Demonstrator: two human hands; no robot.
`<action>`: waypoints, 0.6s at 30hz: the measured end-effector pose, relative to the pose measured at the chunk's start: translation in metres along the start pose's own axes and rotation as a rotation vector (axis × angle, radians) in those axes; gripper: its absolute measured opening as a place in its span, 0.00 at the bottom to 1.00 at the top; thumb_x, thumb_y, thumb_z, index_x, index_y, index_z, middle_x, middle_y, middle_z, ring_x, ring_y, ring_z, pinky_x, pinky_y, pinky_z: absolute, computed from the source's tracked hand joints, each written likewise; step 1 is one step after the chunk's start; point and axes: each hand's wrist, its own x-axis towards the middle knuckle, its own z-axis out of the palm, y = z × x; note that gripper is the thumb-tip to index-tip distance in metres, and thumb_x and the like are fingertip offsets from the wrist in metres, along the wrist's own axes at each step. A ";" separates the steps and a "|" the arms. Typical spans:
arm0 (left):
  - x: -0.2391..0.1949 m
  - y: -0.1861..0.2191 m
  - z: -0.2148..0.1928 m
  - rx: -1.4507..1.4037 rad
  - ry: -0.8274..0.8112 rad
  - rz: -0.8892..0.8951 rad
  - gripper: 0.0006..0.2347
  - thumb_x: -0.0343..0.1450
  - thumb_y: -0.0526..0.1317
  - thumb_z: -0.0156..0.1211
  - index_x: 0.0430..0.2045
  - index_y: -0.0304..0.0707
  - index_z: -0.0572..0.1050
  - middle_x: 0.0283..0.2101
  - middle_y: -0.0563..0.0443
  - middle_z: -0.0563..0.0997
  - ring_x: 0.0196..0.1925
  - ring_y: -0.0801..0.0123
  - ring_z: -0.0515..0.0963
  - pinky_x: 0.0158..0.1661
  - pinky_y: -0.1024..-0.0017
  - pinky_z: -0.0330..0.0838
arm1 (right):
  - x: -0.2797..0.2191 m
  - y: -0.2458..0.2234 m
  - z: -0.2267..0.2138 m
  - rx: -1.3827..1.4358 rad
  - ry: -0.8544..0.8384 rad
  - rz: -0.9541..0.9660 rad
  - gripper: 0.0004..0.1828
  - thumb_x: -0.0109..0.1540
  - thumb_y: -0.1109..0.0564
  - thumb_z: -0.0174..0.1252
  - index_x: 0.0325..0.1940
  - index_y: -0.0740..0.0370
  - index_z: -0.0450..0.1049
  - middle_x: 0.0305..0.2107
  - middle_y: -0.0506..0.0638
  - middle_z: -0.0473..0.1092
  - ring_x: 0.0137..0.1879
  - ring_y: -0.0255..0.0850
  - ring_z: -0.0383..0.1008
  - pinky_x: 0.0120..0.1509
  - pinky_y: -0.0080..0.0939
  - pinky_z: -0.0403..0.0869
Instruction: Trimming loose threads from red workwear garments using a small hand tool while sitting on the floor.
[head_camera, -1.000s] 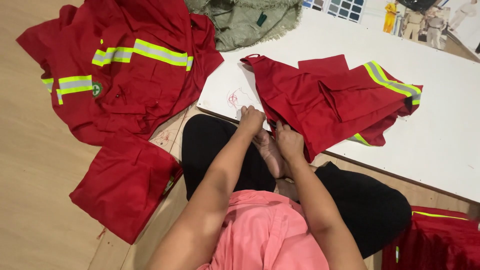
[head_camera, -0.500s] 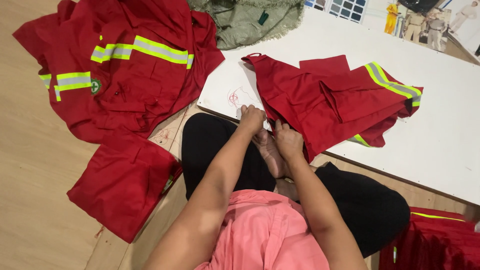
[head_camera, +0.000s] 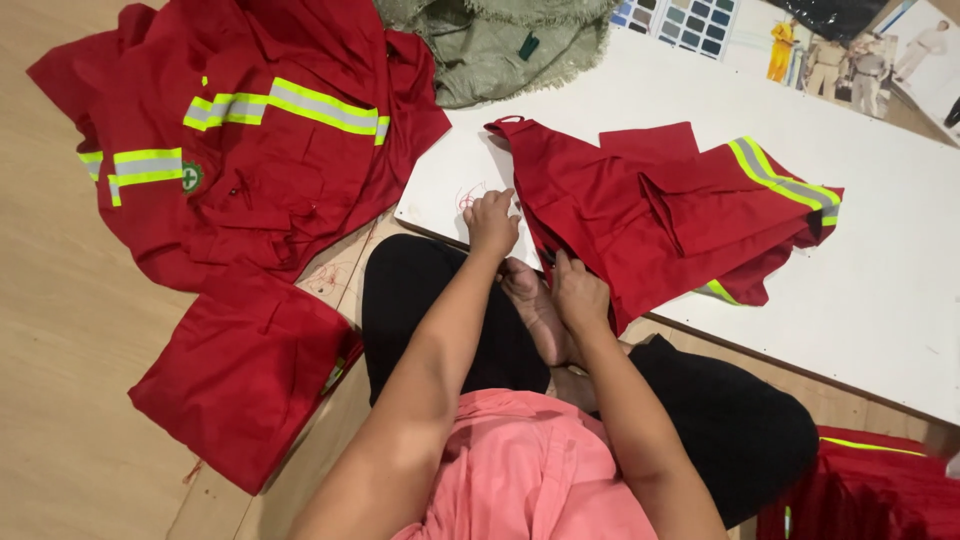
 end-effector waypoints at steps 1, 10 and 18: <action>0.009 -0.007 0.011 -0.074 -0.066 -0.029 0.19 0.72 0.39 0.62 0.60 0.43 0.73 0.53 0.46 0.79 0.60 0.51 0.73 0.64 0.49 0.55 | -0.001 0.000 -0.004 0.023 -0.017 0.014 0.20 0.65 0.48 0.56 0.60 0.49 0.76 0.29 0.47 0.72 0.26 0.43 0.78 0.32 0.46 0.79; 0.032 -0.013 0.040 -0.117 -0.149 -0.100 0.07 0.75 0.46 0.60 0.41 0.53 0.84 0.42 0.57 0.87 0.53 0.56 0.80 0.59 0.55 0.56 | 0.019 0.016 -0.014 0.290 -0.146 0.158 0.21 0.69 0.46 0.51 0.64 0.53 0.74 0.39 0.56 0.76 0.46 0.54 0.80 0.51 0.53 0.78; 0.037 -0.025 0.056 -0.186 -0.096 -0.188 0.06 0.74 0.47 0.60 0.37 0.62 0.84 0.36 0.61 0.87 0.49 0.61 0.84 0.58 0.58 0.57 | 0.065 0.018 -0.009 0.546 -0.109 0.139 0.20 0.69 0.51 0.56 0.64 0.59 0.75 0.43 0.63 0.76 0.54 0.59 0.77 0.60 0.58 0.74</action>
